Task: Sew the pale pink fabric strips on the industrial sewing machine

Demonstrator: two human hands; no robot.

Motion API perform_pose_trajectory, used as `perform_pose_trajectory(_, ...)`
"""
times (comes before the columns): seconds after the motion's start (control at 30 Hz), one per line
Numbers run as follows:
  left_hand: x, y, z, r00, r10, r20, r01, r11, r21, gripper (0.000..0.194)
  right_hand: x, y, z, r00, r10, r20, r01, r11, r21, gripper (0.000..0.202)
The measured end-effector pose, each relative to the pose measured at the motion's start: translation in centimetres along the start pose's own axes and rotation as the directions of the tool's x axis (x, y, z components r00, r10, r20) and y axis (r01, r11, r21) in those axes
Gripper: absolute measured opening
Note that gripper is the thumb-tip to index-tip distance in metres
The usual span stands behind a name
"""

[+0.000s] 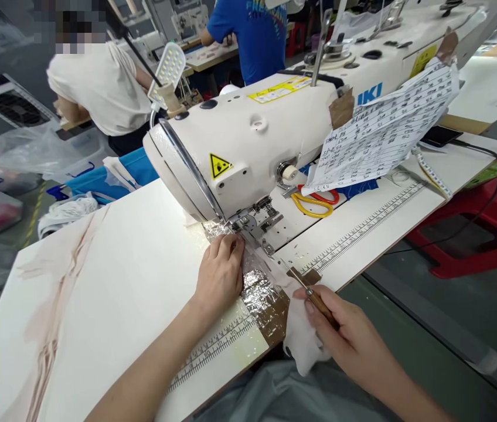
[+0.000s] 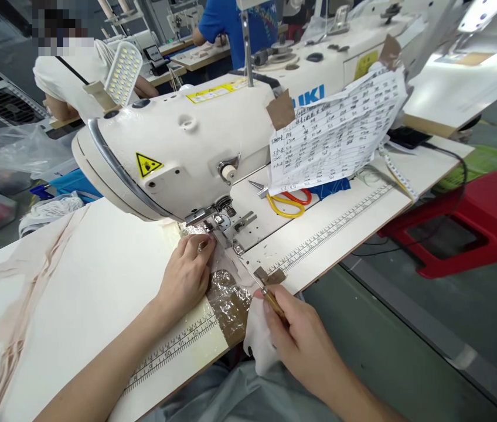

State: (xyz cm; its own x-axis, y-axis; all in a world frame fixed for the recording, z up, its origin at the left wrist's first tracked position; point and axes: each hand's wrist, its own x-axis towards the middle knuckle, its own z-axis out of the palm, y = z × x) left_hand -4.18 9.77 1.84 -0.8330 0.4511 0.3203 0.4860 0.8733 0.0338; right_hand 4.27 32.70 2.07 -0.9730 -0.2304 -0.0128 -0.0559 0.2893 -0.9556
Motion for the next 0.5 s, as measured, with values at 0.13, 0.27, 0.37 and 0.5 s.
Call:
perform_pose_trajectory(0.13,0.2,-0.7,0.1,0.996,0.052,-0.069,-0.054,0.998,-0.025,0.039,1.2,-0.8,0.0,0.996,-0.093,-0.008,0.092,0.989,-0.116,0.021)
perform_pose_trajectory(0.27,0.2,-1.0,0.2,0.986,0.104,-0.129,-0.12,0.985,-0.123,0.033,1.4,-0.6,0.1,0.996,-0.085,0.021,0.088,0.984,-0.154,0.023)
perform_pose_trajectory(0.37,0.1,-1.0,0.2,0.984,0.107,-0.139,-0.126,0.983,-0.131,0.033,1.5,-0.5,0.2,0.996,-0.081,0.033,0.086,0.979,-0.185,0.023)
perform_pose_trajectory(0.5,0.1,-1.0,0.3,0.995,0.05,-0.09,-0.057,0.996,-0.07,0.038,2.1,-0.6,0.5,0.992,-0.12,0.035,0.125,0.967,-0.222,0.022)
